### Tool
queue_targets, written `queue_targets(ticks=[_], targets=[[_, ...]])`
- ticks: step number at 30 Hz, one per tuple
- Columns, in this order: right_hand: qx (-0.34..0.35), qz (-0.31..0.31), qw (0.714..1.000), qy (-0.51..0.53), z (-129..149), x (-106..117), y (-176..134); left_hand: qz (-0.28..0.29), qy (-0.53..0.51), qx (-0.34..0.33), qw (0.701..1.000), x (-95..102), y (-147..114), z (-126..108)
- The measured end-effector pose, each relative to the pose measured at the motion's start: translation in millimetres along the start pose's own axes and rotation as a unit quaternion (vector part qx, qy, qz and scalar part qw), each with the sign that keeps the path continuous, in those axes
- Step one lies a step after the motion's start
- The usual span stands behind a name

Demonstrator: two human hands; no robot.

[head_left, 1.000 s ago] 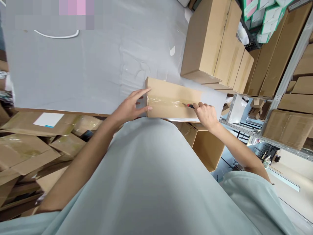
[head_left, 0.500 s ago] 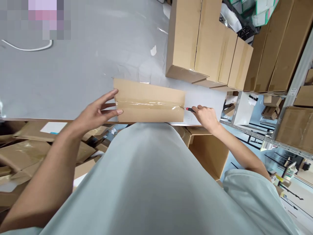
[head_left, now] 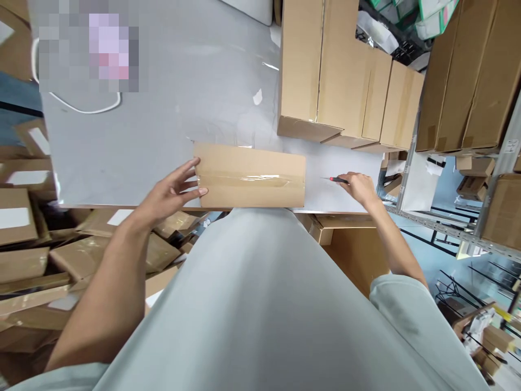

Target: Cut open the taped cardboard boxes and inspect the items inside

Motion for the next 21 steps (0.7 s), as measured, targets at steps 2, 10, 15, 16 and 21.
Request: queue_targets(ticks=[2,10,15,16,21], targets=[[-0.033,-0.032,0.980,0.195,-23.8,-18.8,11.9,-0.001,0.004,-0.007,1.000,2.3,0.6,4.2],[-0.035,-0.085,0.858,0.505,66.2,-139.3,54.0,0.003,-0.043,-0.043,0.998,25.2,0.2,26.2],[-0.014,-0.148,0.815,0.560,124.3,-144.3,35.2,-0.059,-0.103,-0.069,0.991,69.8,-0.8,61.5],[-0.011,-0.162,0.811,0.563,130.8,-137.8,27.8,-0.071,-0.104,-0.072,0.989,76.8,1.0,67.8],[0.026,-0.265,0.815,0.515,155.0,-78.4,-25.2,-0.076,-0.097,-0.025,0.992,60.3,26.9,81.8]])
Point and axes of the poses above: each hand's wrist, its own y-axis towards the middle knuckle, its own x-axis out of the back of the hand, z = x × y, the point moved 7 cm from there along y, towards the middle knuckle, and after that the axes turned 11 degrees about z, right-handed, at the moved point
